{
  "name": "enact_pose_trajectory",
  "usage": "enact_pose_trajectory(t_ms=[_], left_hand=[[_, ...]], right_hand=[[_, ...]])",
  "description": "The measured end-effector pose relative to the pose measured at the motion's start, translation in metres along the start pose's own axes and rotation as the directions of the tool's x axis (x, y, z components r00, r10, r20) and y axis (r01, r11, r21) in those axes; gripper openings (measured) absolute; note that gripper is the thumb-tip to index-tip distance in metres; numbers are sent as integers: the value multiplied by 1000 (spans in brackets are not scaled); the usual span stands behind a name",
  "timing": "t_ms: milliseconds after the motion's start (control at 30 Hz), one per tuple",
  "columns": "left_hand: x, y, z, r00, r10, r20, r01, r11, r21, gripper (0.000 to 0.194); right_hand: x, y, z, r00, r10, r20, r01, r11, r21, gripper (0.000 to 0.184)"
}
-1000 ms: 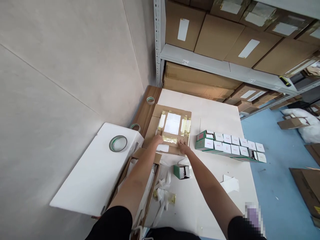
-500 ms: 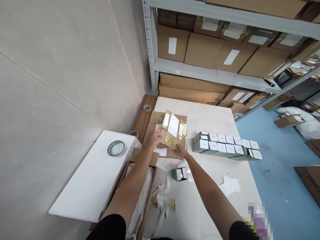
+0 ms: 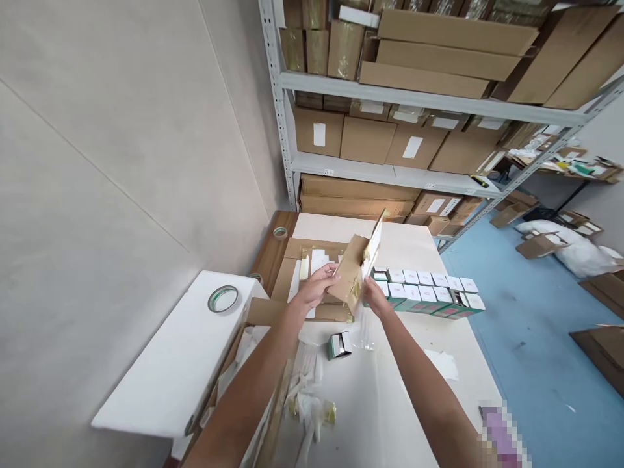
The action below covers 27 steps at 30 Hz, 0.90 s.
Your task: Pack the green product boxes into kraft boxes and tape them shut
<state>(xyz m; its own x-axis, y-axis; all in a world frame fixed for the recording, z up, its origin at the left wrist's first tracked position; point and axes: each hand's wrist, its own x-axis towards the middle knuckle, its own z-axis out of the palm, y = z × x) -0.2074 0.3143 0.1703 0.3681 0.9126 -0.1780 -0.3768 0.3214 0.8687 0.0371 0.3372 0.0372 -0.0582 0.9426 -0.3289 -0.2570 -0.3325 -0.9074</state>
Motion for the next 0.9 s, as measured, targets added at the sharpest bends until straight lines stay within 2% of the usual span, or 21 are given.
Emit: enact_pose_trajectory(t_ms=[100, 167, 267, 367, 500, 633, 767, 900], left_hand=[[-29, 0, 29, 1000, 0, 24, 1, 999, -52, 56], [-47, -3, 45, 1000, 13, 25, -13, 999, -34, 54], [-76, -13, 66, 1000, 11, 26, -12, 998, 67, 51], [-102, -35, 87, 1000, 16, 11, -18, 978, 210, 48], [-127, -85, 123, 997, 16, -79, 10, 948, 319, 52], [-151, -149, 159, 977, 30, -212, 57, 919, 391, 60], [-180, -203, 182, 946, 60, -320, 77, 913, 400, 60], [-209, -241, 185, 901, 149, -408, 65, 883, 464, 44]], right_hand=[[-40, -25, -27, 997, -72, -23, 75, 988, 138, 57], [-71, -37, -50, 995, -96, -17, 97, 979, 181, 67], [-125, -47, -90, 989, -134, -58, 141, 976, 164, 78], [-182, -53, -129, 979, -172, -110, 184, 976, 118, 80], [-250, -54, -173, 962, -224, -154, 230, 973, 21, 81], [-299, -40, -205, 949, -246, -195, 233, 968, -88, 82], [-325, -13, -226, 953, -236, -192, 200, 962, -186, 79], [-327, 20, -235, 970, -198, -142, 144, 936, -320, 76]])
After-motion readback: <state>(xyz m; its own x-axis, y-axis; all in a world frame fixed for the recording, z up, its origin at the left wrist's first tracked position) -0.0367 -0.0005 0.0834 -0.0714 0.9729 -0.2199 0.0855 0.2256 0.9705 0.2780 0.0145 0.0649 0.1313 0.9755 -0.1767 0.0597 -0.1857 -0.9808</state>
